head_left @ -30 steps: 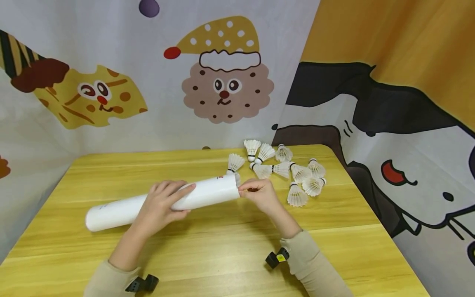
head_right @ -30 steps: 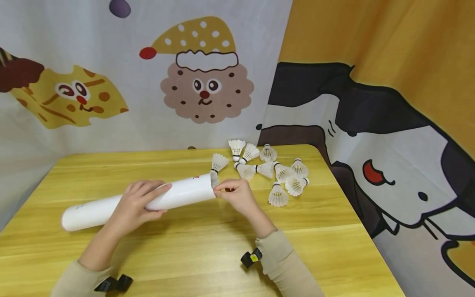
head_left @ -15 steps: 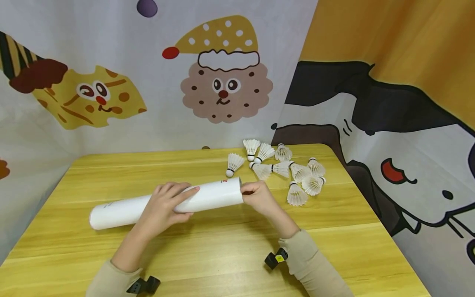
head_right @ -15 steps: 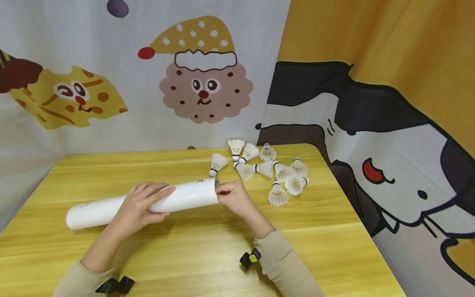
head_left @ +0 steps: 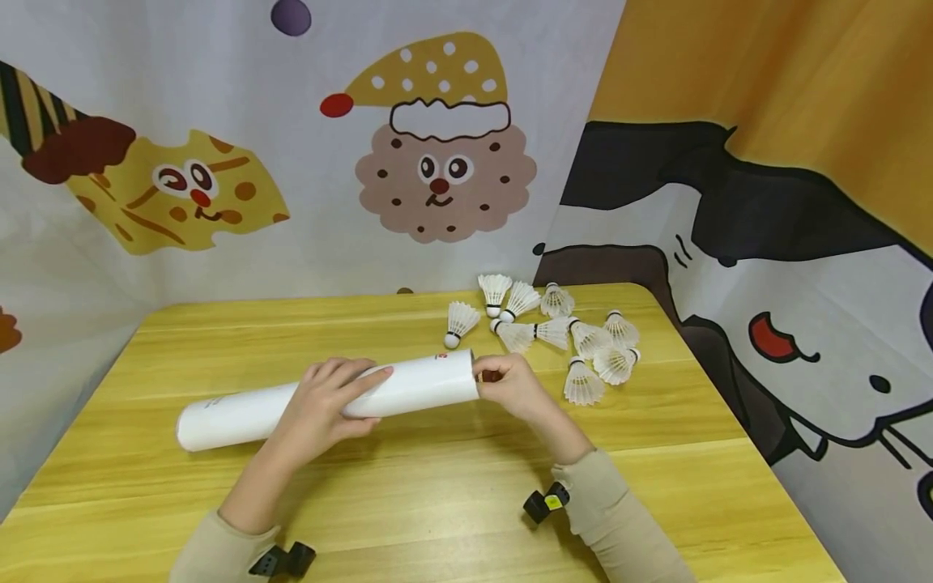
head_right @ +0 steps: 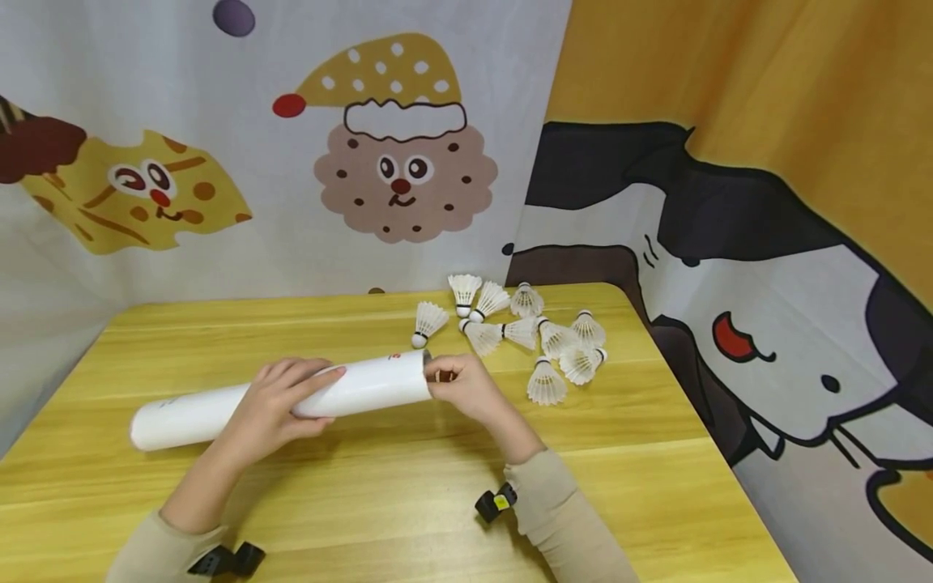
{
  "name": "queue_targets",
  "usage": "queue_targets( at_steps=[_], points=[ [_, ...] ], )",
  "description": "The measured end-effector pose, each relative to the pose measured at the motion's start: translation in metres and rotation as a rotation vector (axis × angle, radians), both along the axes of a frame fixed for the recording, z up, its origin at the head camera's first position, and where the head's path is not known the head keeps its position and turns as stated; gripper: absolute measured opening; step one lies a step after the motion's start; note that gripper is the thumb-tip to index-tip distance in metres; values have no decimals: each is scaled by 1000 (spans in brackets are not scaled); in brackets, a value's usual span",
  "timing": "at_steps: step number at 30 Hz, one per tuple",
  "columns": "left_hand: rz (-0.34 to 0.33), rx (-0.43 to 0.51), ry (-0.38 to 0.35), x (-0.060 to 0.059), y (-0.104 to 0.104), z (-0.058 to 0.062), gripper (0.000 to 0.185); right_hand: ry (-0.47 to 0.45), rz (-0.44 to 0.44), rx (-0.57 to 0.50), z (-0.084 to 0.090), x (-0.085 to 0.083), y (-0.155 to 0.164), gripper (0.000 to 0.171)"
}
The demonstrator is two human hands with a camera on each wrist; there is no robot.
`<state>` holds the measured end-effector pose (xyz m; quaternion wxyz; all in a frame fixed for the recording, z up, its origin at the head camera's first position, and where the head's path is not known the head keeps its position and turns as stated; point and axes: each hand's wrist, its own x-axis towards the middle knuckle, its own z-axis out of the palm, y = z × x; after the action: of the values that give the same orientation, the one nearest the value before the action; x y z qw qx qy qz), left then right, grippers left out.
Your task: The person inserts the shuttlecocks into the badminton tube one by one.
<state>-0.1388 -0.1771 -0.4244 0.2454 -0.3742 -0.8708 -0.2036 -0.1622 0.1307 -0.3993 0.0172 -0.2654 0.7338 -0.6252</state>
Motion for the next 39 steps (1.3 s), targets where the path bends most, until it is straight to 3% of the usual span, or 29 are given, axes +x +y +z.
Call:
queue_targets(
  at_steps=[6,15,26,32,39],
  points=[
    [13,2,11,-1,-1,-1,64,33,-91,24,5,-4,10,15],
    [11,10,22,-1,-3,0,63,169,-300,21,0,-18,33,15],
    [-1,22,26,0,-2,2,63,189,-534,57,-38,-49,65,17],
    [-5,20,25,-1,-1,3,62,167,-573,138,-39,-56,73,19],
    [-5,19,15,0,-3,4,64,67,-520,347,-38,-68,76,29]
  ],
)
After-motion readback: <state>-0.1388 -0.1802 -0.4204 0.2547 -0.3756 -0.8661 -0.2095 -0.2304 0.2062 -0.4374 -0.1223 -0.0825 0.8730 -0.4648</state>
